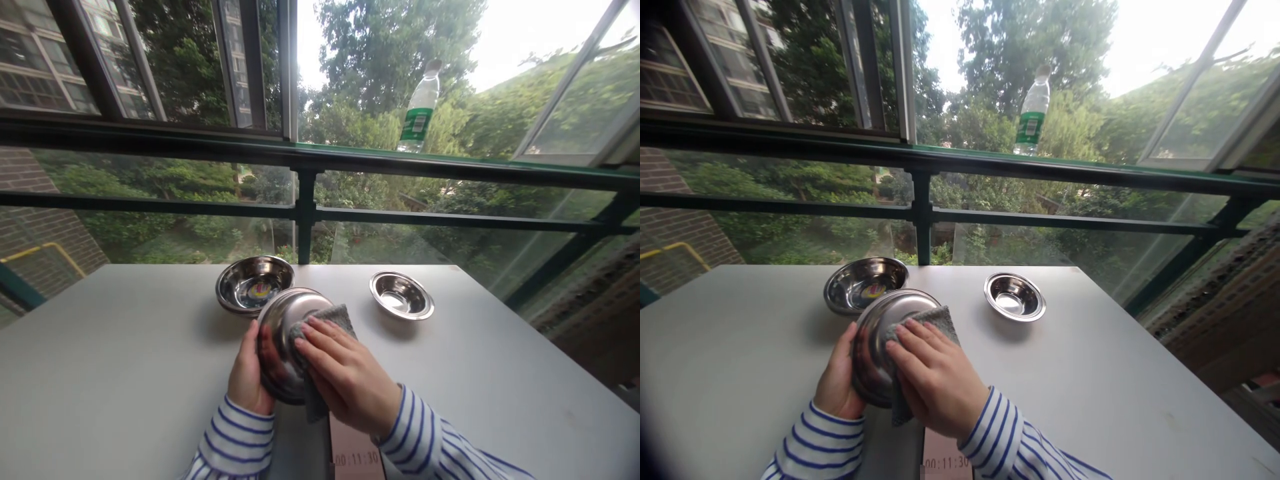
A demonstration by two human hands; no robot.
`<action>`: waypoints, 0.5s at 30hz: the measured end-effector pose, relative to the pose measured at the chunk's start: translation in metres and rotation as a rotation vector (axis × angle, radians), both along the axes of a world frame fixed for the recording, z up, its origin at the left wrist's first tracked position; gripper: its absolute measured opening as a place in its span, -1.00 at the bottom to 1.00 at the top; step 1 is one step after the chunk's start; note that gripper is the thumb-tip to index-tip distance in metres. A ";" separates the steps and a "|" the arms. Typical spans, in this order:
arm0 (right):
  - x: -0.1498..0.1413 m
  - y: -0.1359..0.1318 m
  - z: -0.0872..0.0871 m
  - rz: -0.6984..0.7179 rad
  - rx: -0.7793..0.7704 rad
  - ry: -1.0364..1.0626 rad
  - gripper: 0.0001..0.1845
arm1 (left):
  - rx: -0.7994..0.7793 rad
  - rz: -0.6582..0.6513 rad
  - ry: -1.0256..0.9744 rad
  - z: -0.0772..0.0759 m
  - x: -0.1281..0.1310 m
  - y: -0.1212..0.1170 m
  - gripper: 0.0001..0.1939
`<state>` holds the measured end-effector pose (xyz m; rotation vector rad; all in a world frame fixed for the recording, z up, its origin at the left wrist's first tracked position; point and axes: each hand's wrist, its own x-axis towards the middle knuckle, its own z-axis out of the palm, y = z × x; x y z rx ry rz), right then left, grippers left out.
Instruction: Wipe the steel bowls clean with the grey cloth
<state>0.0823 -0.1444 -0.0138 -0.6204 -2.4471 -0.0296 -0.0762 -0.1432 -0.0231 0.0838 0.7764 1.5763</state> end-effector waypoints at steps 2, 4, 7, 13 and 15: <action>0.002 -0.004 -0.001 0.040 0.013 -0.025 -0.56 | -0.001 0.006 0.014 0.001 -0.002 0.000 -0.66; 0.010 -0.003 -0.005 0.052 0.035 -0.027 -0.56 | -0.007 -0.002 0.008 0.003 -0.002 -0.001 -0.65; 0.026 0.007 -0.013 -0.014 0.026 0.030 -0.54 | 0.000 0.000 -0.012 0.004 0.001 -0.002 -0.68; 0.027 0.027 -0.006 -0.168 -0.128 0.239 -0.56 | 0.040 -0.009 0.122 -0.001 0.009 -0.007 -0.81; 0.018 0.025 0.004 -0.132 -0.104 0.212 -0.57 | 0.052 -0.012 0.154 -0.003 0.009 -0.007 -0.80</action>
